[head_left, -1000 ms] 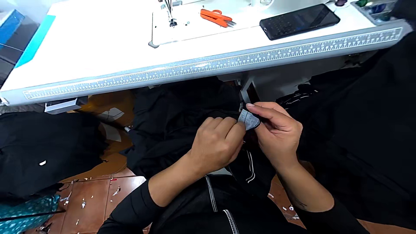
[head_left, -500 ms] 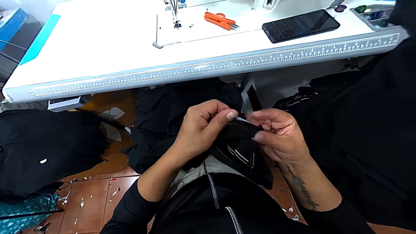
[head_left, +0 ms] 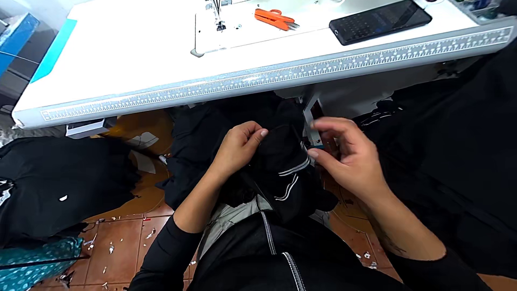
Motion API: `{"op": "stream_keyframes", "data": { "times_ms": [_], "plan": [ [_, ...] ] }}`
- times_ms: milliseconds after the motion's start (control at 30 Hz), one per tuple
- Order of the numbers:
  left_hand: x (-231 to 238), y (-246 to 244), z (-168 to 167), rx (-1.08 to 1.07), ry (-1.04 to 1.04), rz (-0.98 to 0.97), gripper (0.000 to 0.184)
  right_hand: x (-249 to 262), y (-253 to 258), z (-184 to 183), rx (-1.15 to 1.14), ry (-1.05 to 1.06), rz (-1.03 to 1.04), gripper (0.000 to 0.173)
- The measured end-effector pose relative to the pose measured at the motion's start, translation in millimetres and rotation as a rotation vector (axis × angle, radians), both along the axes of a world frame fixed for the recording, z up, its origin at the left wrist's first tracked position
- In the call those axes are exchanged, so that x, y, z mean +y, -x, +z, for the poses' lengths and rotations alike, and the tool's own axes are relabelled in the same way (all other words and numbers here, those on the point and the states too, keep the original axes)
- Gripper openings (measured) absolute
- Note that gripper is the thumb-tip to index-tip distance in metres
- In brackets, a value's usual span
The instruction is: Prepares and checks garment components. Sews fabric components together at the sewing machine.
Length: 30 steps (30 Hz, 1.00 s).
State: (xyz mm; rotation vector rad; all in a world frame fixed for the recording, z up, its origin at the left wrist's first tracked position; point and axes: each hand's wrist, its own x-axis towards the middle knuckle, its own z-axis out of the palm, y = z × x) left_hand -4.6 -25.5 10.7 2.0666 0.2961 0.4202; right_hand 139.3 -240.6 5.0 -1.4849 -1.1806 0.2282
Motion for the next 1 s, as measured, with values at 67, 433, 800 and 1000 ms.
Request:
{"op": "stream_keyframes", "data": {
  "times_ms": [67, 433, 800, 1000],
  "plan": [
    [0.6, 0.2, -6.2, 0.025, -0.211, 0.121, 0.017, -11.8, 1.5, 1.1, -0.145, 0.024, 0.084, 0.028],
    [-13.8, 44.7, 26.7, 0.066, -0.372, -0.633, 0.031, -12.1, 20.3, -1.0, -0.474, 0.179, 0.241, 0.035],
    [37.1, 37.1, 86.2, -0.319, 0.238, -0.256, 0.021, 88.9, -58.1, 81.3, -0.205, 0.187, 0.875, 0.024],
    [152.7, 130.7, 169.8, -0.127, -0.119, -0.117, 0.02, 181.1, 18.7, 150.9, -0.253, -0.005, 0.808, 0.024]
  ]
}}
